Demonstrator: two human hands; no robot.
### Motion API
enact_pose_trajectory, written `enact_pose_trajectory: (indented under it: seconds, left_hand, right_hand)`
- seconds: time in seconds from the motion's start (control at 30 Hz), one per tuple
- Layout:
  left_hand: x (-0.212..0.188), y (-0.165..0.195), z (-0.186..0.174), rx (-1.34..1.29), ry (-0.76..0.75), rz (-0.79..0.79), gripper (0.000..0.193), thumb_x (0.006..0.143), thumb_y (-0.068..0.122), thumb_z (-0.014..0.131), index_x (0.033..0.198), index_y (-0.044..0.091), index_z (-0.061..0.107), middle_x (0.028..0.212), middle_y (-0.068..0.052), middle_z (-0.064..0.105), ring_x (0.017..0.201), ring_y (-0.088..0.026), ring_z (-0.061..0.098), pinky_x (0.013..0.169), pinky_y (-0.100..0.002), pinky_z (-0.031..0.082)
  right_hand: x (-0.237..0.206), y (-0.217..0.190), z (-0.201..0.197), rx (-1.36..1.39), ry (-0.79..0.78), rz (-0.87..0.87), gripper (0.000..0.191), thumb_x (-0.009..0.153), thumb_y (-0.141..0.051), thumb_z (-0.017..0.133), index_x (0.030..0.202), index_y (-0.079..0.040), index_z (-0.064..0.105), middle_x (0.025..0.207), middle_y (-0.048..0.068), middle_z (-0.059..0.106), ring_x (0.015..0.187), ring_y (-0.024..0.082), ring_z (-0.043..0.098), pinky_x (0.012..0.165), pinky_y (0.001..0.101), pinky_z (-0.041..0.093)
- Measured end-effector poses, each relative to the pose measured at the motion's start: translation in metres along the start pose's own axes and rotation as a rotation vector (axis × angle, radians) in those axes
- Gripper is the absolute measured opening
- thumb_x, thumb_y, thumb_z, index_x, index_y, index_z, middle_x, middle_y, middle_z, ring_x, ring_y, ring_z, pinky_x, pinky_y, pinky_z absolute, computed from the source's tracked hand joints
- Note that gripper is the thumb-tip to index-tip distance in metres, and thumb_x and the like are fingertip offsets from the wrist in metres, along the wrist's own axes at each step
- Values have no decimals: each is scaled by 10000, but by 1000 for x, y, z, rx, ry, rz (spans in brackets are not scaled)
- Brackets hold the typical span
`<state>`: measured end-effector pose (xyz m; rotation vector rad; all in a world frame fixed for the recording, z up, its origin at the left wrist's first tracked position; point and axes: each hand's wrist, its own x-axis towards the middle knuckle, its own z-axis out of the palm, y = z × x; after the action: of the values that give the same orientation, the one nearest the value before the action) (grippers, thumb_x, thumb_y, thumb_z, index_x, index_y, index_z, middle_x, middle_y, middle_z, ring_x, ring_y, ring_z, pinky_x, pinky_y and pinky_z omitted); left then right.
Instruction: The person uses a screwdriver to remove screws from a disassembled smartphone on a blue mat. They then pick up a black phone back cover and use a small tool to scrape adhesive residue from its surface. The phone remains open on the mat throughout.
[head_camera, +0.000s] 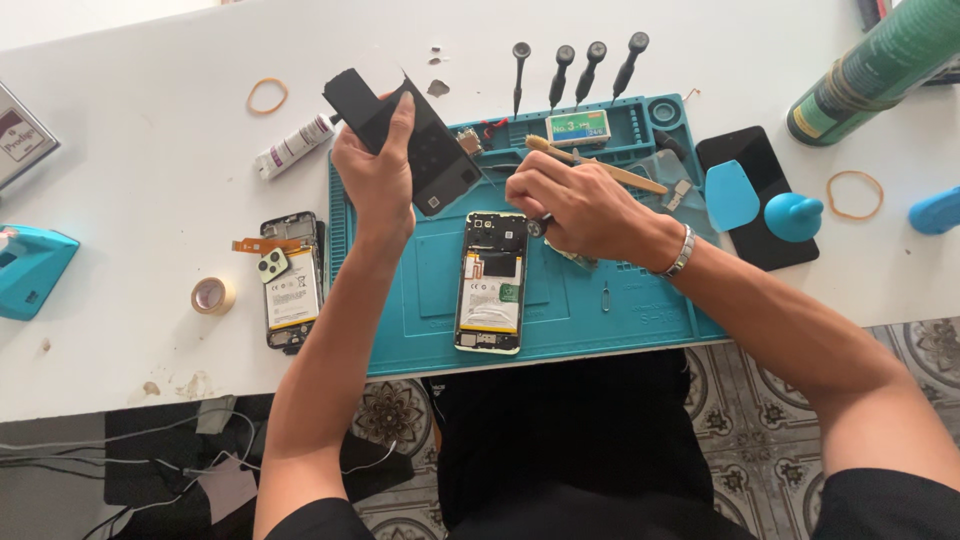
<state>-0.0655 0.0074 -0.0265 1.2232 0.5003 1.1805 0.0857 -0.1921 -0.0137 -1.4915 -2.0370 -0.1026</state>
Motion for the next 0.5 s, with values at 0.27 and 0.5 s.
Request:
enact_pose_trajectory:
  seconds: [0.27, 0.5]
  left_hand:
    - [10, -2, -8, -37, 17, 11, 184, 943, 59, 749, 1098, -24, 696, 998, -70, 740, 909, -101, 685, 880, -248, 544]
    - [18, -2, -16, -39, 47, 23, 199, 949, 77, 758, 1110, -20, 694, 1006, -71, 729, 913, -109, 681, 873, -261, 547]
  right_hand:
    - [0, -1, 1, -7, -8, 13, 379, 667, 143, 618, 981, -56, 545, 962, 39, 596, 651, 163, 553, 487, 303, 442]
    - [0, -4, -3, 59, 8, 6, 393, 659, 152, 617, 991, -42, 537, 942, 40, 579, 654, 160, 541, 481, 292, 438]
